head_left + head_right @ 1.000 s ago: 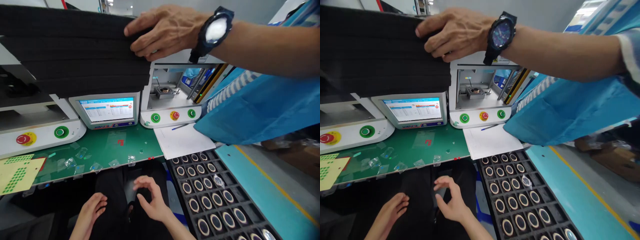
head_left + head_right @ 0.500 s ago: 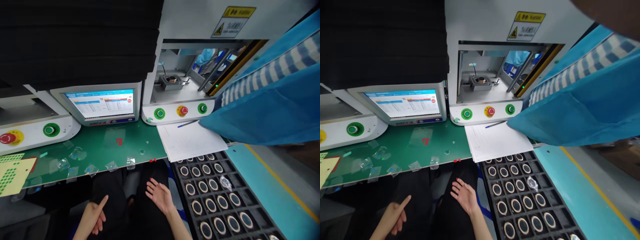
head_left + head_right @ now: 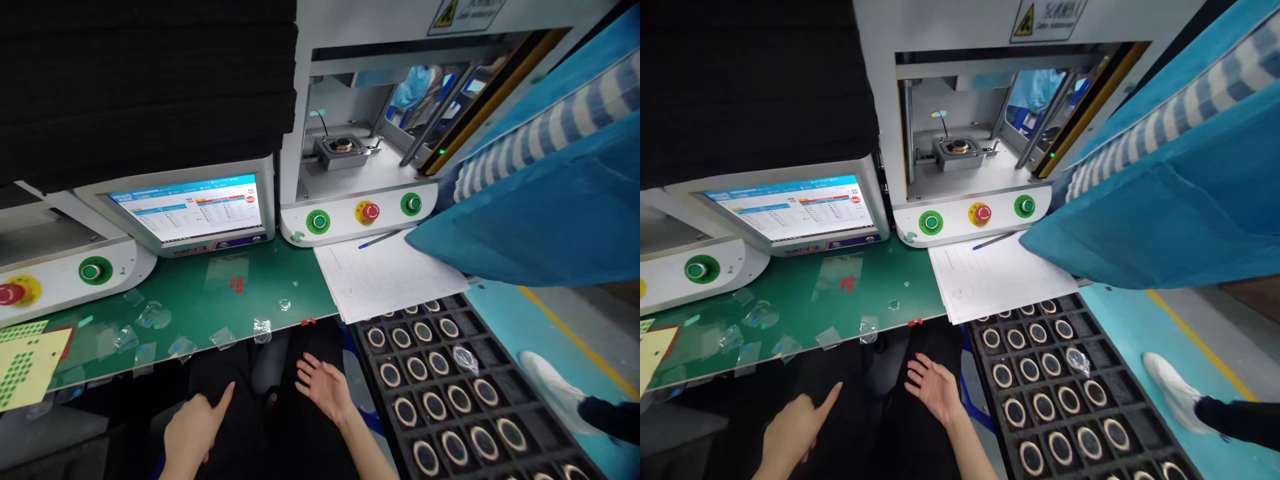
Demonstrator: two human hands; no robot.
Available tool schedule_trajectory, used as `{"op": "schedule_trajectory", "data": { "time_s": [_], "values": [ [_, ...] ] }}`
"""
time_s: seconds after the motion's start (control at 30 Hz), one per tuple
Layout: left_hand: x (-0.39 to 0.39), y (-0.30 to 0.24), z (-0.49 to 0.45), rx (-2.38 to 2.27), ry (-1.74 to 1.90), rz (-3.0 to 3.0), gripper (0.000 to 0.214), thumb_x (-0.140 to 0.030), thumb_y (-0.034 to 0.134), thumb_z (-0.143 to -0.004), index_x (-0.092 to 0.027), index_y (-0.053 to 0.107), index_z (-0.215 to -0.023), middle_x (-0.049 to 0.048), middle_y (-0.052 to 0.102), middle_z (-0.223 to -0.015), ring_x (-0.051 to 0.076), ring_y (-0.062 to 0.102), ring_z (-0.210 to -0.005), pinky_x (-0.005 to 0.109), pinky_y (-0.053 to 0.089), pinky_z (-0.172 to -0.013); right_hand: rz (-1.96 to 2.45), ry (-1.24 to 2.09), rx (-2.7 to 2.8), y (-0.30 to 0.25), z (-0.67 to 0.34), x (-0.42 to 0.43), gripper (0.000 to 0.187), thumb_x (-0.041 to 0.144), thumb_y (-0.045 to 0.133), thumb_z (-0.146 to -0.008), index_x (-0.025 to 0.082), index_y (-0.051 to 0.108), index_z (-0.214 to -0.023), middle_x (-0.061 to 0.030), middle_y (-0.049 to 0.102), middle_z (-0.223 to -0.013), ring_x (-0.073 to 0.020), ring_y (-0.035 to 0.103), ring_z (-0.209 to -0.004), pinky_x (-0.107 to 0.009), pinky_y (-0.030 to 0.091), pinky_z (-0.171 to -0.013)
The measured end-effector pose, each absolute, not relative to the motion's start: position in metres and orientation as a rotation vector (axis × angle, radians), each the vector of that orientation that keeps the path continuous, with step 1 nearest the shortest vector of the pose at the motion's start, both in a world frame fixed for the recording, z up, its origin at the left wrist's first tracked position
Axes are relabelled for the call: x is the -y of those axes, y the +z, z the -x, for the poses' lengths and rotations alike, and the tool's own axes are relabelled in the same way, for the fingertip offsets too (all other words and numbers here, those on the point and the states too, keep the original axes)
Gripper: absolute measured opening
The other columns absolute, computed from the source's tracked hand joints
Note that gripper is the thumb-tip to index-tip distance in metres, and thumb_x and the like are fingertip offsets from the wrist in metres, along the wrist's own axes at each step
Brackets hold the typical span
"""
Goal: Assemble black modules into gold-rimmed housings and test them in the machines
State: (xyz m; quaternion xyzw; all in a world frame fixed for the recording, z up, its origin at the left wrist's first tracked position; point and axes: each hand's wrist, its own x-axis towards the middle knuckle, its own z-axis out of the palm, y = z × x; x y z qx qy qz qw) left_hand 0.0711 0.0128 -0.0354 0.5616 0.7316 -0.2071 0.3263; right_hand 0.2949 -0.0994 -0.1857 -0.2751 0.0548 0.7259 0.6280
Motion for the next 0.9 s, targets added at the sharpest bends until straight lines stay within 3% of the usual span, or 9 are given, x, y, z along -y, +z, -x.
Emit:
{"op": "schedule_trajectory", "data": {
  "time_s": [0.23,0.6,0.7,0.8,0.9],
  "values": [
    [-0.014,-0.04,-0.07,-1.892,-0.632,-1.482,0.068,-0.069,0.043,-0.091,-0.024,0.042,-0.04,0.0086,0.063,-0.045,0.027,0.066,-0.054,0.038,0.047,-0.075,0.524,1.691,-0.198,-0.189,-0.297,0.101,0.046,0.04,0.081,-0.068,0.018,0.068,-0.105,-0.0062,0.072,-0.103,-0.0194,0.067,-0.091,-0.038,0.048,-0.089],
    [-0.016,-0.038,-0.069,-1.911,-0.658,-1.438,0.072,-0.065,0.044,-0.092,-0.024,0.042,-0.032,0.0076,0.057,-0.04,0.027,0.065,-0.053,0.038,0.048,-0.076,0.46,1.695,-0.248,-0.192,-0.298,0.101,0.045,0.04,0.083,-0.068,0.018,0.07,-0.105,-0.0076,0.073,-0.104,-0.019,0.066,-0.092,-0.037,0.047,-0.089],
    [-0.016,-0.038,-0.07,-1.893,-0.635,-1.438,0.071,-0.062,0.045,-0.093,-0.024,0.043,-0.032,0.0062,0.056,-0.039,0.027,0.064,-0.052,0.038,0.048,-0.076,0.46,1.691,-0.249,-0.195,-0.298,0.102,0.039,0.032,0.081,-0.072,0.016,0.069,-0.105,-0.0068,0.072,-0.105,-0.0197,0.066,-0.093,-0.039,0.048,-0.091],
    [-0.015,-0.039,-0.07,-1.913,-0.616,-1.445,0.074,-0.066,0.044,-0.091,-0.024,0.041,-0.031,0.0066,0.057,-0.039,0.026,0.063,-0.049,0.037,0.048,-0.074,0.467,1.689,-0.245,-0.199,-0.297,0.103,0.03,0.022,0.076,-0.076,0.015,0.068,-0.104,-0.0056,0.071,-0.105,-0.0199,0.065,-0.095,-0.041,0.048,-0.093],
    [-0.014,-0.041,-0.069,-1.929,-0.596,-1.443,0.076,-0.073,0.042,-0.089,-0.025,0.039,-0.031,0.0077,0.059,-0.041,0.025,0.063,-0.047,0.037,0.049,-0.073,0.468,1.692,-0.243,-0.201,-0.297,0.103,0.025,0.023,0.074,-0.081,0.014,0.067,-0.104,-0.0053,0.07,-0.106,-0.0196,0.065,-0.096,-0.041,0.049,-0.093]
  ]
}}
